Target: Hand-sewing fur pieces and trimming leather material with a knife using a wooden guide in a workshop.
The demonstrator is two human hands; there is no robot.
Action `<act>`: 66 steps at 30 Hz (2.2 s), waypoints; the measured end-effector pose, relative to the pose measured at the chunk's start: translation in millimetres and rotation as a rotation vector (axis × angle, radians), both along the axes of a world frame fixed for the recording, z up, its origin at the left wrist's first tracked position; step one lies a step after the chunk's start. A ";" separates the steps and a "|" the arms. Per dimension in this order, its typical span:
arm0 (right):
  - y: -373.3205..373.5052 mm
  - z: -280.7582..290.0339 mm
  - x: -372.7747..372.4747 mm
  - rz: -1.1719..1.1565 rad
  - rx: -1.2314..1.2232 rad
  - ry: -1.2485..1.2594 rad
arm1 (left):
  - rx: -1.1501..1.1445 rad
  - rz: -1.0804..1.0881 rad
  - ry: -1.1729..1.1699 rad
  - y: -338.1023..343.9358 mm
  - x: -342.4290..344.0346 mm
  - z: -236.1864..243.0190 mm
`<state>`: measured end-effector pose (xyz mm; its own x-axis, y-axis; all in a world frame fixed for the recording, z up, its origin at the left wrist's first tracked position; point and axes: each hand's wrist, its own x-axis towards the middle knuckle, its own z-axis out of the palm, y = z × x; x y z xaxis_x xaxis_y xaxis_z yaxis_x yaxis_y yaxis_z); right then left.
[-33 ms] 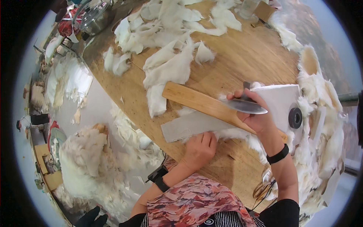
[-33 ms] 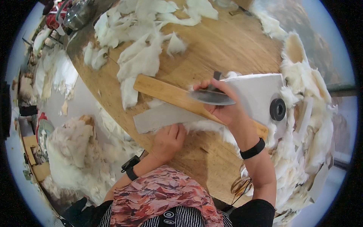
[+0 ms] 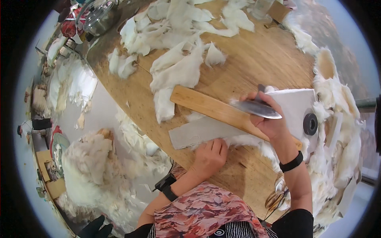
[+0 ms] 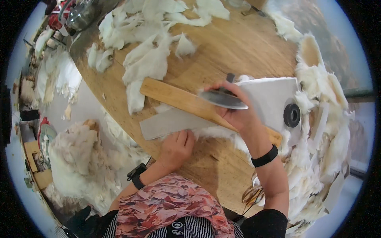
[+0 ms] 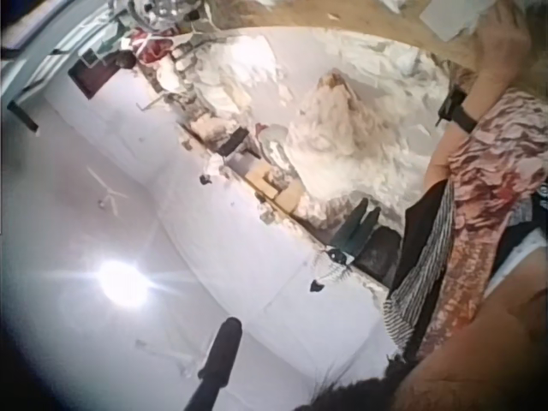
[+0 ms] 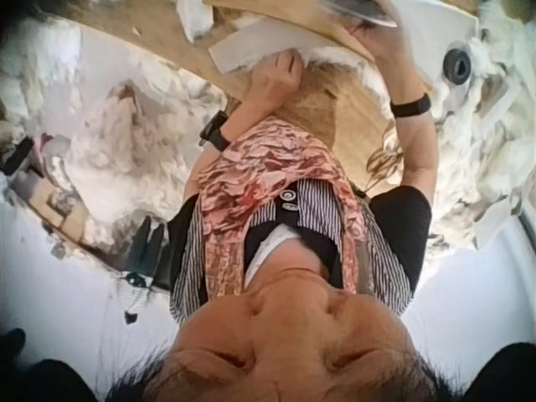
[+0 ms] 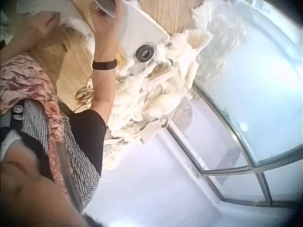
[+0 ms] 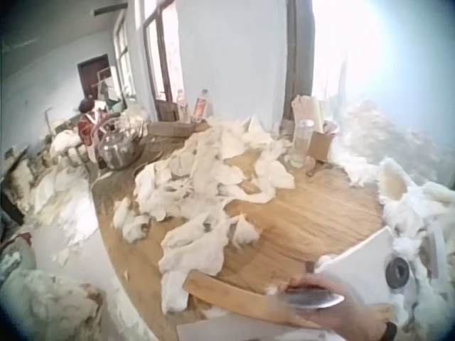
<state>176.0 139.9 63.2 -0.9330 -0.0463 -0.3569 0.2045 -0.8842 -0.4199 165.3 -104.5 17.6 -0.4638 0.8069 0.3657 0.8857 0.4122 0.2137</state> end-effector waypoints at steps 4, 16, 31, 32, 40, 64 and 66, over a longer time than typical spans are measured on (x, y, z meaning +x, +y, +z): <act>-3.2 3.5 -9.6 -0.039 0.099 -0.037 | -0.022 -0.022 0.024 -2.6 3.1 -0.3; -38.8 8.7 -22.6 0.680 1.119 0.402 | -0.006 -0.012 0.026 -3.7 8.2 -2.5; -42.1 -18.6 -16.3 0.724 1.442 0.476 | 0.084 -0.016 0.025 -6.0 5.9 -4.3; -41.0 -21.9 -15.1 0.808 1.525 0.408 | 0.083 -0.015 0.025 -6.5 6.0 -4.2; -29.8 -3.0 -13.4 0.888 1.659 0.524 | 0.149 0.007 -0.069 -17.4 6.0 -7.2; -59.6 25.8 -11.6 0.353 0.999 0.189 | -0.026 -0.333 -0.362 -37.8 11.2 9.7; -29.7 36.3 -3.1 0.087 1.006 0.013 | -0.034 -0.348 -0.393 -49.2 12.9 -2.0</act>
